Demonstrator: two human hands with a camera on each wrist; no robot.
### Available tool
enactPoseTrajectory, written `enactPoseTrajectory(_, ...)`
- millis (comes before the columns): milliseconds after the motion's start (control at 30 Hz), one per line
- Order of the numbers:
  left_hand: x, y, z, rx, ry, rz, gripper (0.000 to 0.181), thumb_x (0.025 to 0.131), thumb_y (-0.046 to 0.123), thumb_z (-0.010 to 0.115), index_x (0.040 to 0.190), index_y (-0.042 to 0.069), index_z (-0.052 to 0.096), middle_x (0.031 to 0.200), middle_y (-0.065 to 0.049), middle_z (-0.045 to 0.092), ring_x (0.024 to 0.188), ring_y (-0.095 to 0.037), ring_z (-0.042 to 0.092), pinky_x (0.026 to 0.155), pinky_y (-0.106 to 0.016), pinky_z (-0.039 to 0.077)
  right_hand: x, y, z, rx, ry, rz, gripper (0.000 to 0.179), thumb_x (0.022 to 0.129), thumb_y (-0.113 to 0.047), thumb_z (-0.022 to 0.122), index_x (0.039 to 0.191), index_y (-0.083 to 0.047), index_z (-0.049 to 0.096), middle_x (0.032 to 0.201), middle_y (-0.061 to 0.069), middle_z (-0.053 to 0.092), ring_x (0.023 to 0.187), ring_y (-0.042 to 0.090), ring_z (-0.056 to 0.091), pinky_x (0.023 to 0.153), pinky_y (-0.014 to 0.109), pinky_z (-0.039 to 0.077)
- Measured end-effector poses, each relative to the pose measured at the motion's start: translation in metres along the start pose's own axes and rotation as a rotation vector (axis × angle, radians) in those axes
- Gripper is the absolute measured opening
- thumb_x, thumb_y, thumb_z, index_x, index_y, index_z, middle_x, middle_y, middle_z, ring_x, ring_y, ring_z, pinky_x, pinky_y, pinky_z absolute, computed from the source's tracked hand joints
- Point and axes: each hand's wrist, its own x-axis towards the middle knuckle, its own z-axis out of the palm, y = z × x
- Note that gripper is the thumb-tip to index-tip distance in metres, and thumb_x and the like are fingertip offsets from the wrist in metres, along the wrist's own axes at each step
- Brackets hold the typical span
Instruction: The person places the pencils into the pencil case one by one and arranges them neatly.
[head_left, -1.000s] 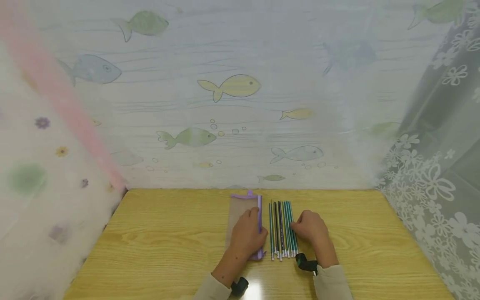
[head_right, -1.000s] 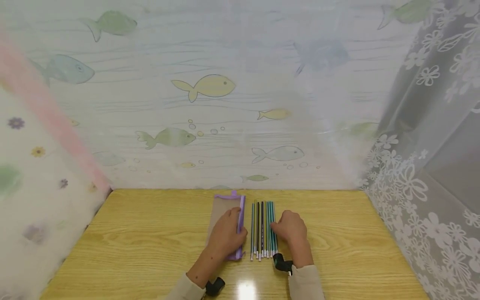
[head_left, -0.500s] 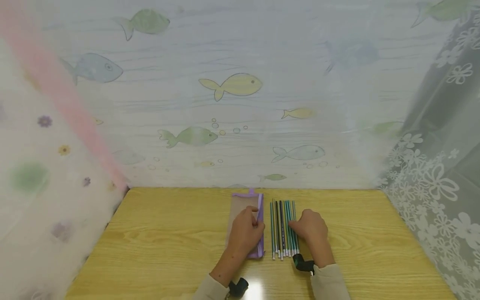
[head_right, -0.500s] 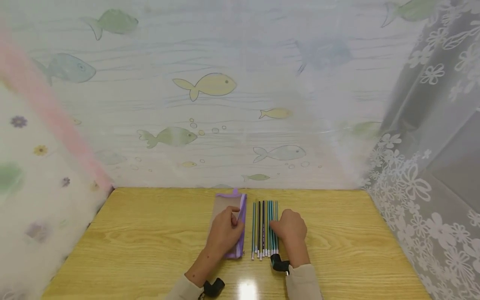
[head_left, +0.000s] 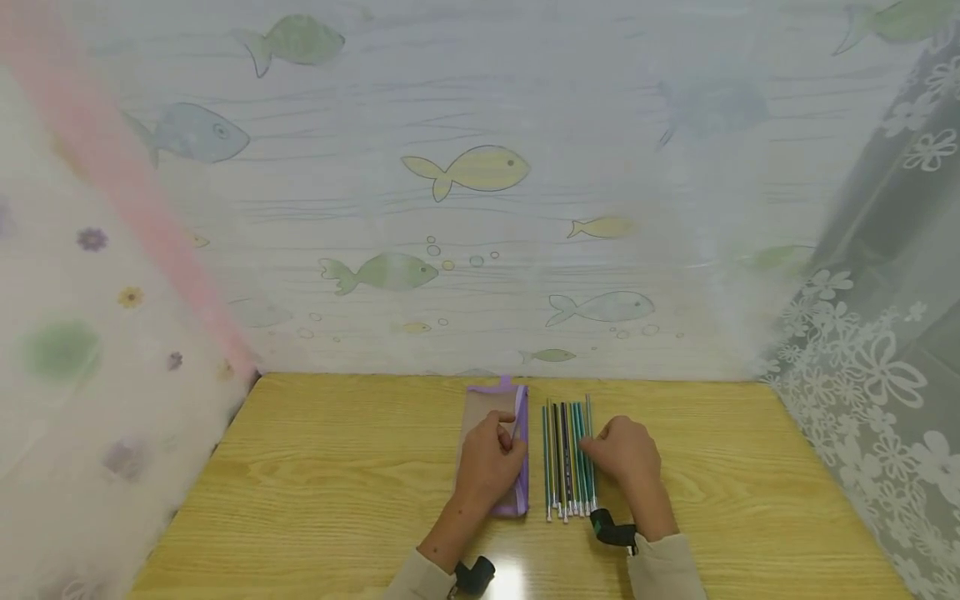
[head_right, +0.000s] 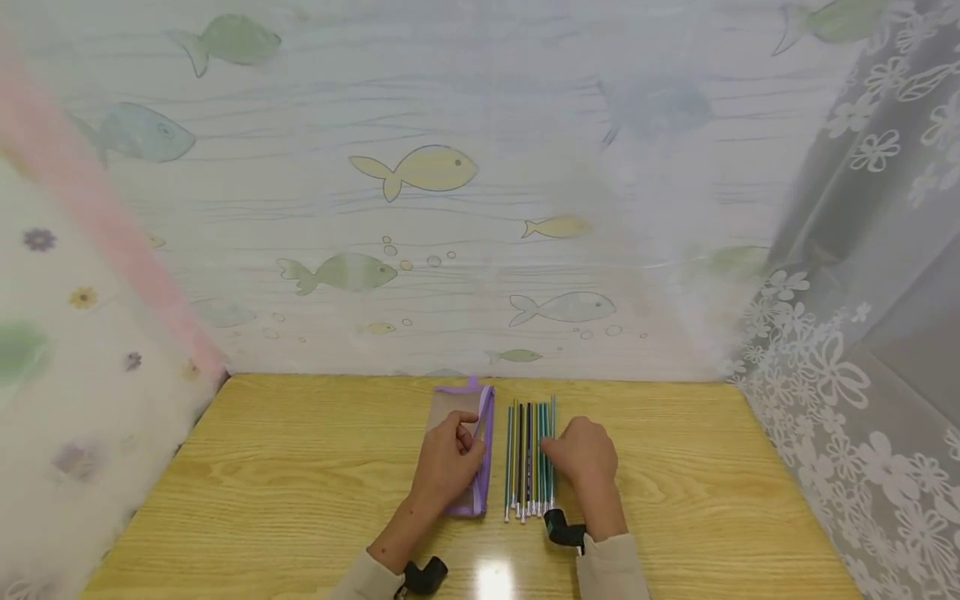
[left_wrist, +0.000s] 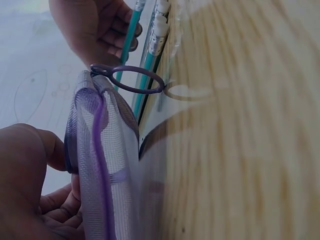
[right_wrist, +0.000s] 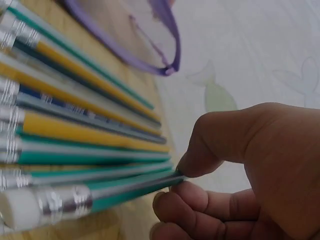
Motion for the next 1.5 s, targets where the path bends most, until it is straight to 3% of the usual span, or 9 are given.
enactPoseTrajectory(200,0.001,0.000,-0.002,-0.025,-0.010,-0.011,0.036,0.090,0.007,0.067,0.125,0.000,0.070,0.071,0.004,0.058,0.055,-0.003,0.050,0.053,-0.024,0.046,-0.001,-0.010,-0.001,0.090,0.012,-0.074,0.051,0.090,-0.027,0.073,0.052,-0.019,0.039,0.050,-0.009,0.031,0.048,0.009,0.027,0.048,0.025,0.024)
enactPoseTrajectory(400,0.002,-0.002,-0.003,-0.035,-0.013,-0.030,0.037,0.089,0.007,0.067,0.125,0.000,0.070,0.071,0.005,0.059,0.055,-0.004,0.051,0.053,-0.024,0.048,-0.001,-0.021,0.008,0.175,0.006,-0.119,0.046,0.087,-0.022,0.074,0.052,-0.017,0.044,0.049,-0.008,0.039,0.048,0.010,0.034,0.050,0.027,0.031)
enactPoseTrajectory(533,0.001,-0.002,-0.004,-0.038,-0.019,-0.053,0.036,0.089,0.008,0.068,0.125,0.002,0.070,0.073,0.005,0.060,0.057,-0.004,0.052,0.055,-0.024,0.048,-0.002,-0.027,0.016,0.205,-0.008,-0.129,0.037,0.085,-0.019,0.072,0.053,-0.015,0.054,0.048,-0.007,0.050,0.047,0.011,0.044,0.050,0.027,0.035)
enactPoseTrajectory(733,0.000,-0.001,-0.004,-0.069,-0.023,-0.074,0.037,0.089,0.008,0.067,0.126,0.002,0.070,0.075,0.005,0.061,0.057,-0.005,0.053,0.053,-0.024,0.048,-0.003,-0.033,0.025,0.267,-0.046,-0.137,0.035,0.083,-0.015,0.070,0.053,-0.015,0.052,0.048,-0.007,0.047,0.047,0.011,0.041,0.049,0.027,0.033)
enactPoseTrajectory(900,0.001,-0.001,-0.001,-0.070,-0.025,-0.095,0.037,0.089,0.008,0.068,0.125,0.004,0.070,0.075,0.007,0.061,0.058,-0.003,0.054,0.054,-0.023,0.048,-0.002,-0.036,0.034,0.304,-0.058,-0.136,0.030,0.084,-0.015,0.072,0.057,-0.013,0.060,0.051,-0.007,0.050,0.049,0.010,0.044,0.049,0.027,0.037)
enactPoseTrajectory(1100,0.000,0.001,-0.001,-0.095,-0.017,-0.075,0.036,0.088,0.006,0.066,0.124,0.002,0.070,0.075,0.005,0.062,0.055,-0.003,0.054,0.051,-0.023,0.047,0.001,-0.037,0.044,0.341,-0.055,-0.152,0.030,0.084,-0.014,0.071,0.056,-0.013,0.059,0.050,-0.009,0.049,0.048,0.009,0.043,0.049,0.026,0.034)
enactPoseTrajectory(1333,-0.001,0.006,0.000,-0.130,-0.009,-0.056,0.034,0.088,0.004,0.067,0.122,0.002,0.071,0.075,0.002,0.063,0.054,-0.003,0.054,0.050,-0.023,0.046,-0.002,-0.042,0.048,0.411,-0.053,-0.134,0.018,0.086,-0.013,0.072,0.069,-0.005,0.073,0.055,-0.004,0.061,0.051,0.012,0.056,0.050,0.027,0.041)
enactPoseTrajectory(1500,-0.001,0.006,0.001,-0.133,-0.005,-0.050,0.032,0.089,0.004,0.067,0.121,0.004,0.072,0.074,0.002,0.063,0.055,-0.004,0.054,0.051,-0.023,0.046,-0.004,-0.043,0.049,0.423,-0.057,-0.126,0.017,0.087,-0.012,0.071,0.072,-0.004,0.076,0.055,-0.002,0.062,0.050,0.012,0.057,0.050,0.028,0.044)
